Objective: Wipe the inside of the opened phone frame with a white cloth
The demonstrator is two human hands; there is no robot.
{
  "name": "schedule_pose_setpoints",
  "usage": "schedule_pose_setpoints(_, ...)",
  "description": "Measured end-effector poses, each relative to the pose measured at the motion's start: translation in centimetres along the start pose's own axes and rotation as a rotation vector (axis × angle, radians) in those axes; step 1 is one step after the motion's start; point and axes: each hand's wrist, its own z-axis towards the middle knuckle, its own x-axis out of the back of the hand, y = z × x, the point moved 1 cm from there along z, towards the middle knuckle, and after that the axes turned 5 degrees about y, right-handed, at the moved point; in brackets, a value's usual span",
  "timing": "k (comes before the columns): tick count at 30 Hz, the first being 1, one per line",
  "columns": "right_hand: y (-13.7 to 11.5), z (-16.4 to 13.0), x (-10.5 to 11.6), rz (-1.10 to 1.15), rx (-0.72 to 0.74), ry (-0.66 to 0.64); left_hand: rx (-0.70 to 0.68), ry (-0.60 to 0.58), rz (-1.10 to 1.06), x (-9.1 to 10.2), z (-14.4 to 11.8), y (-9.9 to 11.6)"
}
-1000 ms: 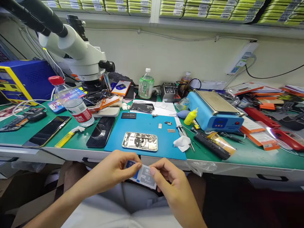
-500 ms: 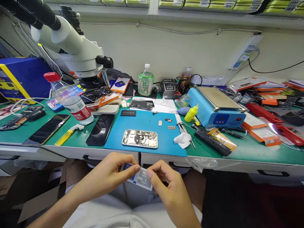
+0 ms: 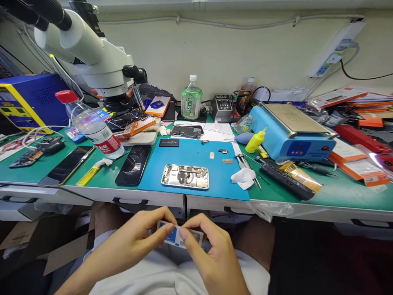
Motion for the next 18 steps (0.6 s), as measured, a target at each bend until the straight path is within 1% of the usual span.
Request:
schedule_pose_setpoints(2,0.6,0.0,0.1,-0.001,-0.022,-0.05,0.007,0.044,-0.018,-0.2,-0.1,-0.4)
schedule_pose_setpoints(5,0.9,0.0,0.2,0.018,-0.054,-0.081,-0.086,0.105,-0.008,-0.7,0.0,-0.8)
schedule_pose_setpoints(8,0.7,-0.2,0.4,0.019,-0.039,-0.066,-0.163,0.134,0.023,-1.3,0.2,-1.1)
schedule_pose_setpoints(13,0.2,-0.9,0.7,0.0,-0.06,0.024,-0.201,0.2,0.007,-1.7,0.1,-1.9)
schedule_pose_setpoints(15,0.5,-1.1,0.7,-0.029,-0.022,0.067,-0.166,0.204,-0.002,-1.7,-0.2,-2.2)
schedule_pose_setpoints(16,0.8,-1.2,0.7,-0.047,0.025,0.085,-0.139,0.199,-0.006,-1.6,-0.3,-2.4)
schedule_pose_setpoints(18,1.4,-1.4,0.6,-0.105,0.171,0.11,-0.087,0.187,-0.002,-1.5,-0.7,-2.8)
